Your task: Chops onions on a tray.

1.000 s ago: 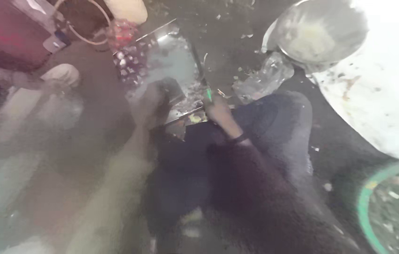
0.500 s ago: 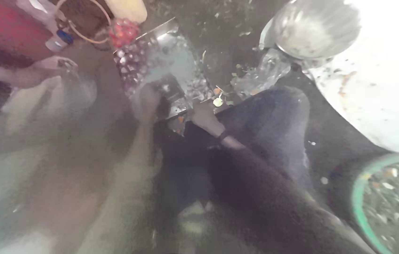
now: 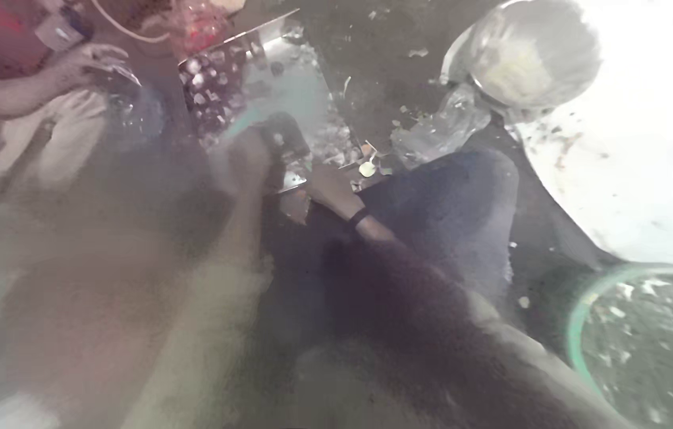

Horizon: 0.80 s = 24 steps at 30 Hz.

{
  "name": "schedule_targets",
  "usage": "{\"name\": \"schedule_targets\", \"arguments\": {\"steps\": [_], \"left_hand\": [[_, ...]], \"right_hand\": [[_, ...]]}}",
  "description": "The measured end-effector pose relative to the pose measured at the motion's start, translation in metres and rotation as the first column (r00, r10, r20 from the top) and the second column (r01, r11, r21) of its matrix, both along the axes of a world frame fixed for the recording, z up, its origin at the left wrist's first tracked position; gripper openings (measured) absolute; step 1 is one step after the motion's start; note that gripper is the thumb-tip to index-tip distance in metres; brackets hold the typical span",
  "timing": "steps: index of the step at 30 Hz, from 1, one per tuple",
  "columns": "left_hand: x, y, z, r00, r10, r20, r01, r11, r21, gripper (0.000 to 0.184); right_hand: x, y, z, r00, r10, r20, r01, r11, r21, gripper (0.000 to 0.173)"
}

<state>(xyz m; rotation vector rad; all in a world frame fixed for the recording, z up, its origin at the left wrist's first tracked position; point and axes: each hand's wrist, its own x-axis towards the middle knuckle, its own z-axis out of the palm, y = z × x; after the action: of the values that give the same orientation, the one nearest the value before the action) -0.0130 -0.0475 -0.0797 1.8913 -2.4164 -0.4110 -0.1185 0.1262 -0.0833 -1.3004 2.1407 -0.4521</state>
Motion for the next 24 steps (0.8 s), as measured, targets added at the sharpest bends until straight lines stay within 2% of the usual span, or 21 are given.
{"name": "schedule_targets", "arguments": {"steps": [4, 6, 10, 12, 15, 18, 20, 22, 24], "left_hand": [[-0.007, 0.010, 0.019, 0.998, 0.056, -0.011, -0.055, 0.996, 0.074, 0.031], [-0.009, 0.009, 0.018, 0.999, 0.052, -0.016, -0.051, 0.995, 0.080, 0.031], [-0.014, 0.009, 0.023, 0.998, 0.064, 0.025, -0.067, 0.993, 0.101, 0.031], [-0.014, 0.014, 0.030, 0.997, 0.063, 0.047, -0.067, 0.994, 0.091, 0.028], [-0.013, 0.017, 0.032, 0.997, 0.057, 0.054, -0.061, 0.996, 0.072, 0.028], [-0.012, 0.007, 0.020, 0.997, 0.057, 0.058, -0.060, 0.997, 0.049, 0.029], [-0.013, 0.001, 0.013, 0.997, 0.072, 0.037, -0.073, 0.996, 0.042, 0.029], [-0.012, 0.004, 0.013, 0.998, 0.063, 0.011, -0.064, 0.997, 0.037, 0.027], [-0.013, 0.008, 0.020, 0.999, 0.038, 0.002, -0.038, 0.999, 0.034, 0.026]], "right_hand": [[0.005, -0.007, 0.002, 1.000, 0.000, -0.013, 0.000, 0.999, 0.032, 0.035], [0.005, -0.010, 0.005, 1.000, 0.014, -0.023, -0.012, 0.998, 0.056, 0.034], [0.010, -0.031, 0.009, 0.995, 0.081, -0.059, -0.067, 0.976, 0.205, 0.034], [0.015, -0.040, 0.009, 0.991, 0.113, -0.074, -0.099, 0.980, 0.170, 0.028], [0.018, -0.054, 0.007, 0.998, 0.049, -0.050, -0.047, 0.998, 0.044, 0.029], [0.016, -0.052, 0.018, 0.999, 0.046, -0.008, -0.045, 0.998, 0.053, 0.027], [0.017, -0.039, 0.030, 0.996, 0.083, -0.040, -0.079, 0.993, 0.090, 0.022], [0.020, -0.036, 0.040, 0.989, 0.118, -0.090, -0.104, 0.984, 0.145, 0.031], [0.018, -0.030, 0.068, 0.994, 0.100, 0.042, -0.109, 0.926, 0.362, 0.042]]}}
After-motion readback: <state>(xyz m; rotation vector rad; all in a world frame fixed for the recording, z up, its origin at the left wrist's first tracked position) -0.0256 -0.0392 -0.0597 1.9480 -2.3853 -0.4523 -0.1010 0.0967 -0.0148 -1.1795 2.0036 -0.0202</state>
